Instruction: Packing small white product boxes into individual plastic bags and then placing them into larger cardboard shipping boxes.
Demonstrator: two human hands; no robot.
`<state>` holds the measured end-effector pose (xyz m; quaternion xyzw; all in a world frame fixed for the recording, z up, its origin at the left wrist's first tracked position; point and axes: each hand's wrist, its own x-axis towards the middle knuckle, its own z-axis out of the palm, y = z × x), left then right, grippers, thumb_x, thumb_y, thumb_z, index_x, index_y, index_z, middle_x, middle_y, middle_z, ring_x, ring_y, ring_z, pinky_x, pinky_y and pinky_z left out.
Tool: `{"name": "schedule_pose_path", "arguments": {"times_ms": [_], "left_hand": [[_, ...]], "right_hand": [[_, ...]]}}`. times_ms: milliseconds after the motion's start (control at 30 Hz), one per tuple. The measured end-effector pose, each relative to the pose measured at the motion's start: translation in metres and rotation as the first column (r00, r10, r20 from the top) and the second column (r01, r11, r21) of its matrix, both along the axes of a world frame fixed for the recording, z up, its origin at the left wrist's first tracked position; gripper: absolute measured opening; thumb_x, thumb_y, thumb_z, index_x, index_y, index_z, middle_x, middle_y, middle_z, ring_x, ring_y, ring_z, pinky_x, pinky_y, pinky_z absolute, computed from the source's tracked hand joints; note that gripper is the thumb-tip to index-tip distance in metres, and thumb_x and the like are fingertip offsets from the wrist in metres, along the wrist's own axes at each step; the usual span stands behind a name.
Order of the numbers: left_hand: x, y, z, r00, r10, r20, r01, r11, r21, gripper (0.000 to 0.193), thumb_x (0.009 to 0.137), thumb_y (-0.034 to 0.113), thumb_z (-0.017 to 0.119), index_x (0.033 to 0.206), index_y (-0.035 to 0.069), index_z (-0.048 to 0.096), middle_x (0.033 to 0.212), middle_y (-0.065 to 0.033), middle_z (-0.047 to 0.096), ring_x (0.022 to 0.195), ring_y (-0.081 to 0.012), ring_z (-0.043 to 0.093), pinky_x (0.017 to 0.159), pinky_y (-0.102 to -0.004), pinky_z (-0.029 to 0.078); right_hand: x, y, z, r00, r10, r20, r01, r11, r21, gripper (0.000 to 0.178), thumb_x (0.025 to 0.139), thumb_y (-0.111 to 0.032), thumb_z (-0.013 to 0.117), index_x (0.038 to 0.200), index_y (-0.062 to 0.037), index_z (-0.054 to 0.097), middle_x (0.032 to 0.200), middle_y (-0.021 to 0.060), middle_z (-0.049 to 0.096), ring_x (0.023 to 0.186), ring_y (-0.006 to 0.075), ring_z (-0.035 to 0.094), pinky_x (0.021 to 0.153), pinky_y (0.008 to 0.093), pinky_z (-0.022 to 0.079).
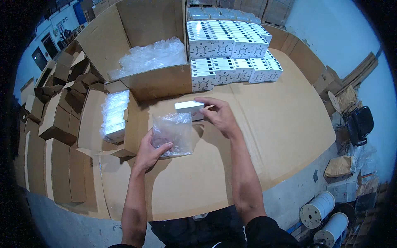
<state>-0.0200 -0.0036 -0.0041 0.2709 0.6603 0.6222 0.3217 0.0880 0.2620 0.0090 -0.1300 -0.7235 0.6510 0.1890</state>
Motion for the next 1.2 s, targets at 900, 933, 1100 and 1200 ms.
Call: {"name": "schedule_pose_path", "arguments": {"times_ms": [900,933,1100,1200], "left_hand": [[-0.002,0.0,0.002,0.998,0.055,0.016,-0.055,0.998,-0.028,0.044,0.086,0.008,0.08,0.125,0.0,0.06,0.102,-0.009,0.072,0.091,-0.0156,0.069,0.084,-0.0329,0.055],[-0.003,0.0,0.0,0.995,0.067,-0.074,-0.07,0.997,-0.033,0.043,0.087,0.009,0.08,0.124,0.001,0.06,0.101,-0.0088,0.072,0.092,-0.0161,0.069,0.085,-0.0337,0.055],[-0.007,0.0,-0.007,0.986,0.047,-0.159,-0.052,0.998,-0.027,0.039,0.087,0.01,0.08,0.121,0.002,0.061,0.101,-0.0089,0.073,0.096,-0.0177,0.068,0.088,-0.036,0.054],[-0.006,0.0,-0.008,0.987,0.041,-0.158,-0.048,0.998,-0.037,0.039,0.086,0.01,0.081,0.119,0.001,0.061,0.104,-0.0098,0.073,0.097,-0.0177,0.068,0.09,-0.0353,0.054]], "right_hand": [[-0.024,-0.036,-0.008,0.928,-0.135,-0.346,0.0,0.932,-0.363,0.024,0.094,-0.007,0.073,0.109,-0.005,0.055,0.098,0.0033,0.062,0.092,0.011,0.061,0.079,0.0264,0.052],[-0.023,-0.035,-0.007,0.932,-0.128,-0.339,-0.002,0.934,-0.358,0.024,0.093,-0.007,0.073,0.109,-0.005,0.055,0.097,0.0031,0.062,0.092,0.0109,0.061,0.079,0.0269,0.052],[-0.019,-0.032,-0.004,0.935,-0.099,-0.339,-0.018,0.946,-0.325,0.024,0.092,-0.005,0.072,0.108,-0.0053,0.054,0.096,0.0023,0.06,0.09,0.011,0.059,0.081,0.0277,0.051],[-0.02,-0.033,-0.005,0.941,-0.062,-0.331,-0.033,0.96,-0.276,0.022,0.091,-0.003,0.07,0.107,-0.0054,0.054,0.096,0.0013,0.058,0.09,0.0102,0.057,0.081,0.0262,0.049]]}}
